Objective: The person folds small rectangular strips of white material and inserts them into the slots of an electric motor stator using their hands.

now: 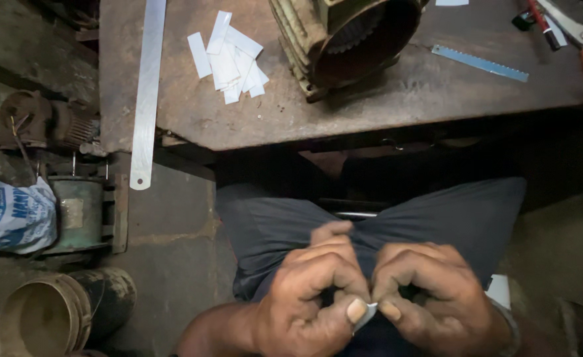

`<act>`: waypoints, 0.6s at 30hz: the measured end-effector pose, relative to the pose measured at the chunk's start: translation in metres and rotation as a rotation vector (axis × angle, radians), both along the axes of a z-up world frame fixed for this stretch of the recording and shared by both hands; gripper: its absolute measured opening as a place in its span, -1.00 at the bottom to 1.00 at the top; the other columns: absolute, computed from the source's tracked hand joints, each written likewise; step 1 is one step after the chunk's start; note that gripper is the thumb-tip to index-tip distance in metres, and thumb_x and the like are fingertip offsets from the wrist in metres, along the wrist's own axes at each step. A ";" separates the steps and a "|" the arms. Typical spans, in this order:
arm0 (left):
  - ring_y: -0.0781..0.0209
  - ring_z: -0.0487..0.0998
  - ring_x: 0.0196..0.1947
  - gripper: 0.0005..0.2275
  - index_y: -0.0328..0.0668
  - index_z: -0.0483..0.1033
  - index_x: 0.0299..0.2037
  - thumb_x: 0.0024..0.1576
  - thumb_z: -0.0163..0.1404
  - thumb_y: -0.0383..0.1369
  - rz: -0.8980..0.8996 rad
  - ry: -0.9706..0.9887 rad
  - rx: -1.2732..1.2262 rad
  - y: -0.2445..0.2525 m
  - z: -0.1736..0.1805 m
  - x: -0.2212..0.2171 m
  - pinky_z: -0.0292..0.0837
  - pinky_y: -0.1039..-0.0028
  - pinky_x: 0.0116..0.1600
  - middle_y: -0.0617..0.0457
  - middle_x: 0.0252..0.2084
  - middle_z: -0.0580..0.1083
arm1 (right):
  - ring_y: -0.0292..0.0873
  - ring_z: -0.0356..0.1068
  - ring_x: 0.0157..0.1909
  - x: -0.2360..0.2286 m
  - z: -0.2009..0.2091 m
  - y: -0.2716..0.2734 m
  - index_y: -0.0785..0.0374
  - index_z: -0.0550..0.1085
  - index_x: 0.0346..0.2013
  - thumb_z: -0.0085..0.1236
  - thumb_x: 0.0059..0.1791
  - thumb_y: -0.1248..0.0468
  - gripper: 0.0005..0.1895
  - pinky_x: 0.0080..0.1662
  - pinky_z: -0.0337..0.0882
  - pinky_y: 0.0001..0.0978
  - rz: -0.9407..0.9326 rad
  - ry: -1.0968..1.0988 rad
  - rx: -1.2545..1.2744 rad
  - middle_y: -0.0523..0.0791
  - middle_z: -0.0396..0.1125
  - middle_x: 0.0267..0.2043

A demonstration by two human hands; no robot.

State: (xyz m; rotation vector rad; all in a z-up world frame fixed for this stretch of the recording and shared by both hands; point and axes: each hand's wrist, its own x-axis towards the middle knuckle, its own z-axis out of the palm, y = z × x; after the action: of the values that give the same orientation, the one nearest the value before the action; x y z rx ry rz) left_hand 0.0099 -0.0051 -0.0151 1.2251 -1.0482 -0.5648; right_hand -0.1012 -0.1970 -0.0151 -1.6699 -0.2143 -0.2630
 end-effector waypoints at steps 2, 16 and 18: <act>0.35 0.45 -0.40 -0.90 -0.19 0.46 -0.28 0.24 0.02 -0.36 0.132 -0.105 -0.011 -0.001 0.002 -0.002 0.24 0.10 0.36 0.12 -0.41 0.44 | -0.21 0.53 -0.41 -0.002 0.006 0.003 0.33 0.51 -0.31 0.20 -0.04 0.27 -0.84 -0.37 0.52 -0.46 -0.105 -0.119 -0.029 -0.04 0.49 -0.39; 0.31 0.42 -0.47 -0.82 -0.18 0.45 -0.34 0.27 0.06 -0.31 0.398 -0.410 -0.115 -0.011 0.007 -0.012 0.15 -0.03 0.40 0.11 -0.46 0.42 | -0.07 0.64 -0.24 -0.012 -0.003 0.028 0.31 0.48 -0.32 0.25 -0.01 0.20 -0.78 -0.22 0.60 -0.25 -0.471 -0.298 -0.388 -0.04 0.48 -0.39; 0.30 0.42 -0.46 -0.82 -0.19 0.49 -0.36 0.27 0.06 -0.32 0.419 -0.476 -0.128 -0.011 0.010 -0.010 0.07 -0.14 0.47 0.11 -0.49 0.43 | -0.07 0.62 -0.25 -0.017 -0.002 0.030 0.32 0.46 -0.33 0.19 0.02 0.16 -0.75 -0.18 0.65 -0.19 -0.502 -0.258 -0.405 -0.06 0.47 -0.43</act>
State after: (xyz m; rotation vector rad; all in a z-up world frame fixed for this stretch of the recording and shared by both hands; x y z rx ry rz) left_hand 0.0001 -0.0162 -0.0055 1.4490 -1.1514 0.1259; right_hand -0.1178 -0.1670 -0.0170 -2.0756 -0.0347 -0.8613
